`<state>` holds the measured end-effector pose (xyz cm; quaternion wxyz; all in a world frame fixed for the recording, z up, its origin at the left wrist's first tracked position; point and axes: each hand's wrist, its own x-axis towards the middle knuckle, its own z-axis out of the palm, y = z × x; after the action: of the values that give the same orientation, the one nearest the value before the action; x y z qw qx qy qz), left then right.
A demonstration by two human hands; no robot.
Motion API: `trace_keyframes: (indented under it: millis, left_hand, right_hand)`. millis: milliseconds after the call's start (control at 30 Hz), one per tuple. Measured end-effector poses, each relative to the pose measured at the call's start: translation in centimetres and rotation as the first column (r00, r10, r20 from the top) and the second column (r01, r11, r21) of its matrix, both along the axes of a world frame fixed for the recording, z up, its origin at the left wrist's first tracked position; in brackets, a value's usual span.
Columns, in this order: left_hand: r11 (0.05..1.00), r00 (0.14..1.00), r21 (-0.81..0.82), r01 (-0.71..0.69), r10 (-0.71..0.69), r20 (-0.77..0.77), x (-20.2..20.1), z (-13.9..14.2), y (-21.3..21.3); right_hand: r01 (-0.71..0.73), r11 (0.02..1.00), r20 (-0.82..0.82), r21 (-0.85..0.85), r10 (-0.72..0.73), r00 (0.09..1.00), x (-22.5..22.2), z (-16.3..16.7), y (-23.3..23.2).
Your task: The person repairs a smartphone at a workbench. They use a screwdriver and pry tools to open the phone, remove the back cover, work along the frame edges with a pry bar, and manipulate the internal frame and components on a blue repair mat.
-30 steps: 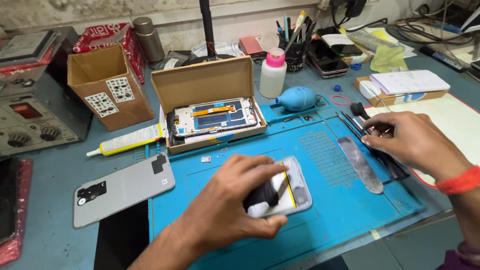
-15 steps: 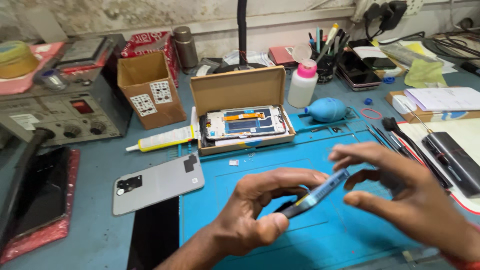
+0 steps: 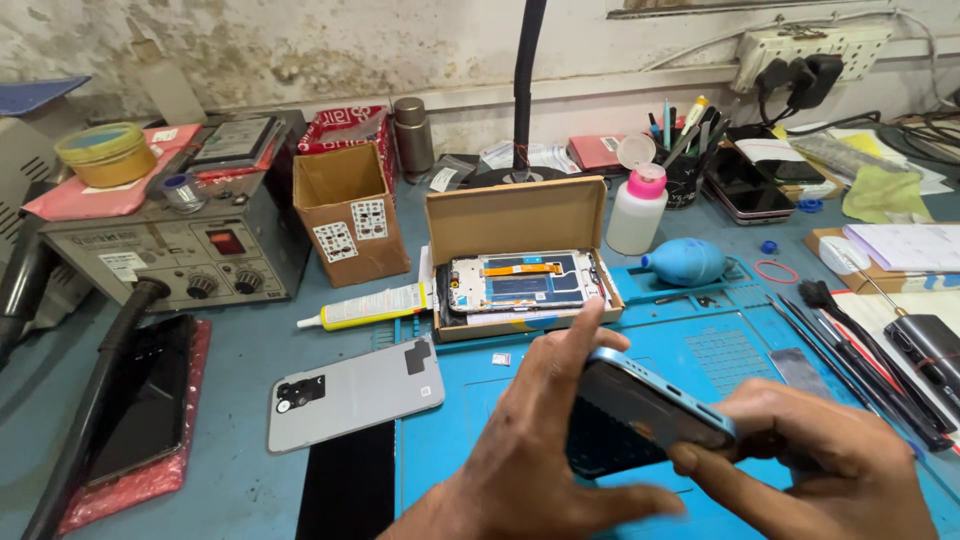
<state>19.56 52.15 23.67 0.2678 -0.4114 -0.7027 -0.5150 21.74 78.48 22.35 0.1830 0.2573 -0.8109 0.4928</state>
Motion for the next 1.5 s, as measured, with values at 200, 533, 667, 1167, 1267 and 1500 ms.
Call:
trace_keyframes:
  millis: [200, 533, 667, 1167, 1267, 1500]
  left_hand:
    - [0.994, 0.997, -0.086, -0.066, 0.063, -0.046, 0.1, -1.3, 0.4]
    - [0.969, 0.982, -0.215, -0.125, 0.090, -0.167, 0.5, 0.1, 0.0]
    - [0.959, 0.979, -0.254, -0.126, 0.079, -0.187, 0.5, 0.7, -0.5]
    - [0.947, 0.981, -0.296, -0.125, 0.073, -0.181, 1.1, 2.1, -0.1]
    - [0.945, 0.976, -0.297, -0.139, 0.081, -0.200, 1.2, 2.5, 0.2]
    - [0.945, 0.978, -0.283, -0.166, 0.121, -0.169, 2.1, 3.7, 1.1]
  right_hand:
    - [-0.264, 0.956, 0.100, 0.130, 0.252, 0.963, 0.2, 4.0, 1.1]
    - [-0.399, 0.897, 0.359, 0.191, 0.314, 0.879, -0.5, 8.3, 1.4]
    - [-0.337, 0.916, 0.518, 0.216, 0.185, 0.835, -0.7, 8.2, 1.3]
    - [-0.313, 0.920, 0.661, 0.237, 0.083, 0.746, -0.3, 10.3, 0.7]
    - [-0.331, 0.918, 0.584, 0.218, 0.149, 0.798, 0.3, 10.9, 0.2]
    - [-0.071, 0.872, 0.554, 0.484, -0.243, 0.796, 1.8, 12.8, -0.7]
